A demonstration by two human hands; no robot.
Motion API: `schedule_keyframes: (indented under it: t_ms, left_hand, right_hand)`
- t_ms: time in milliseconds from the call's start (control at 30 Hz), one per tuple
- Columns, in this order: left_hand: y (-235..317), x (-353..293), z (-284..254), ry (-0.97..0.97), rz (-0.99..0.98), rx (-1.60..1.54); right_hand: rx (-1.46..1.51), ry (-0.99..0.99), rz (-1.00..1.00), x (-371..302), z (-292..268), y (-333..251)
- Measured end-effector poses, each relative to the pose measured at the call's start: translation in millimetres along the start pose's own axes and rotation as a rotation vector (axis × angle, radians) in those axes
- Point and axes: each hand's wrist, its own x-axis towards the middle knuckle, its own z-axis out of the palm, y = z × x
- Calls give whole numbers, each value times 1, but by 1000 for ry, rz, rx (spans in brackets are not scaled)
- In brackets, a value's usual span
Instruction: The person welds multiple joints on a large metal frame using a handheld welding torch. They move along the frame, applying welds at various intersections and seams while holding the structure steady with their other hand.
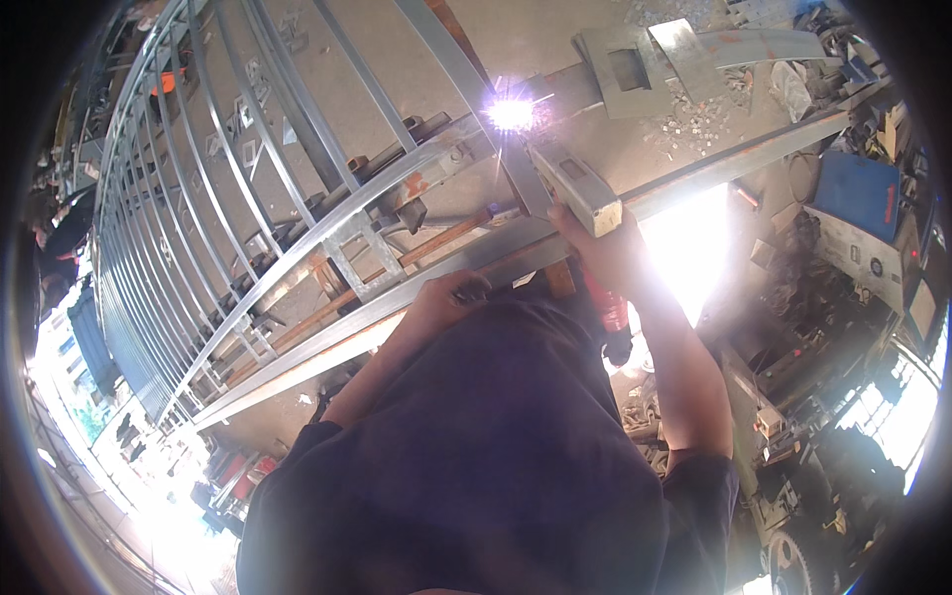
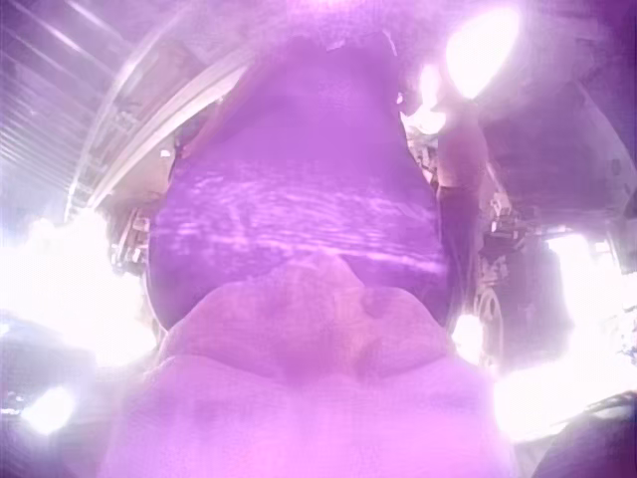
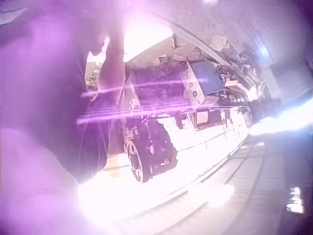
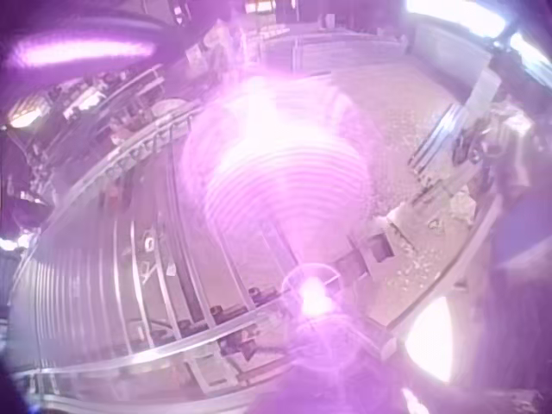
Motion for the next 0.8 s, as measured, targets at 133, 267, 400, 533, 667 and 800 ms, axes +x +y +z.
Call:
schedule_keyframes:
  t_ms: [133, 267, 400, 533, 667, 800]
  left_hand:
    - [-1, -6, 10, 86, 18, -18]
    - [3, -6, 24, 56, -8, -34]
    - [-4, 0, 50, -42, 60, -50]
    - [29, 26, 83, -213, 309, -87]
    - [62, 68, 152, -281, 612, -136]
    - [66, 95, 202, -130, 698, -33]
  right_hand:
    - [169, -91, 78, 0, -3, -5]
    - [43, -40, 117, -11, -5, -17]
    - [-14, -5, 16, -36, -30, -35]
    - [53, -59, -396, -60, -69, -73]
    - [110, -42, -581, -66, -100, -136]
    - [397, -317, -590, -55, -151, -181]
